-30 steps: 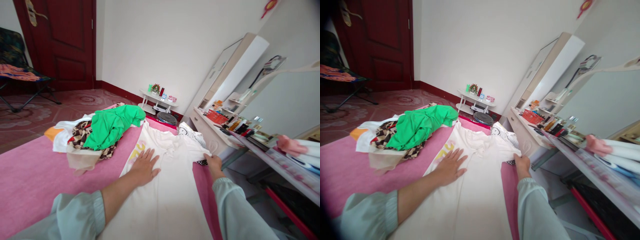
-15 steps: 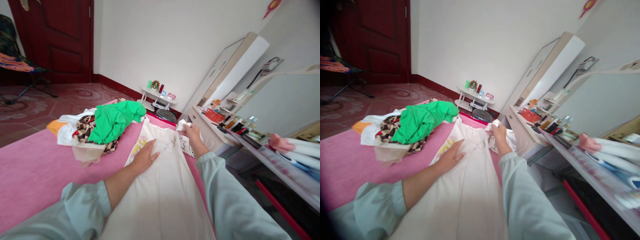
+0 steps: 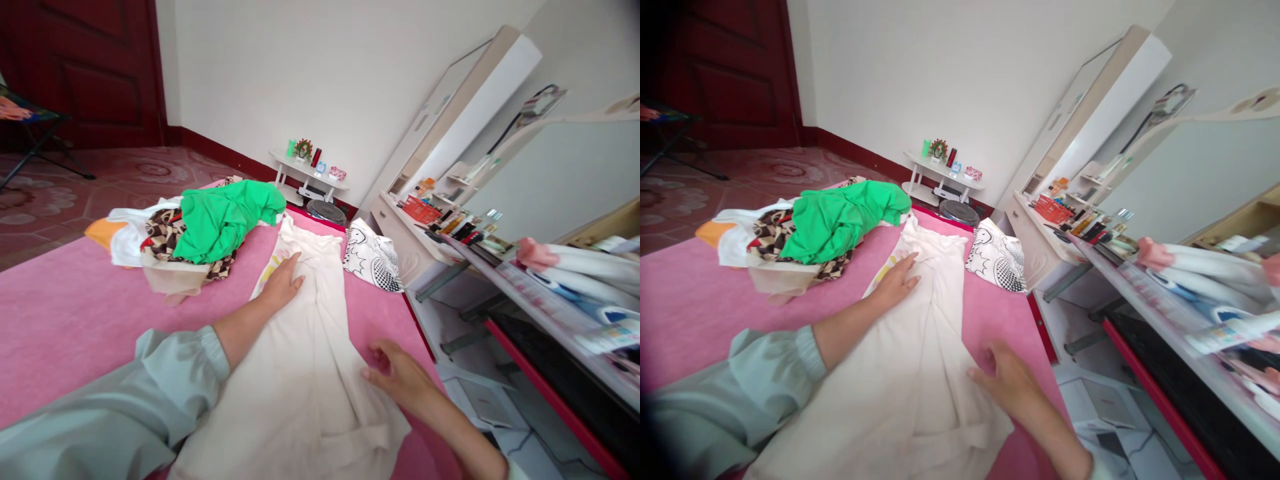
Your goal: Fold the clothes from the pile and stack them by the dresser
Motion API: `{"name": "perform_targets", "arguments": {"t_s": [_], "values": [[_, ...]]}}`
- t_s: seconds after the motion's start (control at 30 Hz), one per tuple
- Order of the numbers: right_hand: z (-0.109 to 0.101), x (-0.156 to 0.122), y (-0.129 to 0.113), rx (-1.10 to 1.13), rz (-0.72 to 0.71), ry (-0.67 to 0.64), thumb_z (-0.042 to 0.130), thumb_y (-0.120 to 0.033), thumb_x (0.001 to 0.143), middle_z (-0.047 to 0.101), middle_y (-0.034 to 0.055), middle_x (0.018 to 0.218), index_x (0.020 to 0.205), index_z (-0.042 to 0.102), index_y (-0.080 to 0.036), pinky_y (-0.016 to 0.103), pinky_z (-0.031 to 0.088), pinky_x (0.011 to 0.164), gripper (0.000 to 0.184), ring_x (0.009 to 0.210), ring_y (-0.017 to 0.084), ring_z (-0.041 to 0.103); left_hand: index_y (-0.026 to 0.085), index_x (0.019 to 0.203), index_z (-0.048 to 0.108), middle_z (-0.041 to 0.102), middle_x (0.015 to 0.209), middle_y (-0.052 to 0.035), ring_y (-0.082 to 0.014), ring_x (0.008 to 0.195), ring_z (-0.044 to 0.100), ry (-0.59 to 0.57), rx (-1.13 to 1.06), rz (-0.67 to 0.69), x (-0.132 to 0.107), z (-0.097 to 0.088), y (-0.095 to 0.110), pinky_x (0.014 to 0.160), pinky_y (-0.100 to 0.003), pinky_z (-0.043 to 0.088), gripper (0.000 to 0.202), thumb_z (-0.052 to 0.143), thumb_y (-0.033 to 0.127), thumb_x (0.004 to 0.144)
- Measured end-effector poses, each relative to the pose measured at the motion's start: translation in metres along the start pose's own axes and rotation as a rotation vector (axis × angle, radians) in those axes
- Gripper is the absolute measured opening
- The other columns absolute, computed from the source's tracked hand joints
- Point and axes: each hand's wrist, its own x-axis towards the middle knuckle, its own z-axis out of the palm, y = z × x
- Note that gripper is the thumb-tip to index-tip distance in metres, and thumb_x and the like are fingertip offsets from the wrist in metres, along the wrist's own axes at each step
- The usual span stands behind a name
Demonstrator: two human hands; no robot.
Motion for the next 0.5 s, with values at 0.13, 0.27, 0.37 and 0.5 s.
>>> {"name": "perform_targets", "arguments": {"t_s": [0.13,0.27,0.37,0.5], "values": [[0.015,-0.035,0.011,0.08,0.038,-0.067,0.063,-0.036,0.073,0.05,-0.0026,0.064,0.066,0.051,-0.019,0.024,0.035,0.056,0.022,0.061,0.013,0.047,0.013,0.139,0.036,0.054,0.126,-0.0148,-0.0255,0.116,0.052,-0.016,0.043,-0.023,-0.001,0.001,0.003,0.102,-0.042,0.039,0.06,0.053,0.022,0.082],[0.015,-0.049,-0.018,0.38,0.03,-0.005,0.055,-0.039,0.08,0.037,-0.0046,0.061,0.063,0.039,-0.02,0.022,0.031,0.053,0.029,0.06,0.011,0.04,0.014,0.137,0.04,0.057,0.12,-0.0125,-0.0221,0.107,0.056,-0.032,0.075,-0.043,-0.002,0.001,0.005,0.097,-0.036,0.043,0.058,0.054,0.019,0.081],[0.006,-0.056,-0.048,0.513,0.008,-0.025,0.055,-0.044,0.081,0.038,-0.0045,0.063,0.068,0.041,-0.02,0.021,0.031,0.052,0.03,0.059,0.01,0.038,0.014,0.136,0.041,0.06,0.113,-0.0117,-0.0201,0.096,0.061,-0.048,0.116,-0.109,0.008,0.0,0.004,0.09,-0.032,0.046,0.057,0.054,0.018,0.08],[0.004,-0.059,-0.073,0.517,-0.052,-0.134,0.061,-0.044,0.078,0.044,-0.0034,0.063,0.073,0.051,-0.018,0.019,0.032,0.052,0.027,0.059,0.01,0.04,0.022,0.141,0.036,0.067,0.092,-0.0058,-0.0187,0.076,0.064,-0.094,0.167,-0.229,0.043,-0.002,0.004,0.074,-0.03,0.05,0.066,0.06,0.029,0.079]]}}
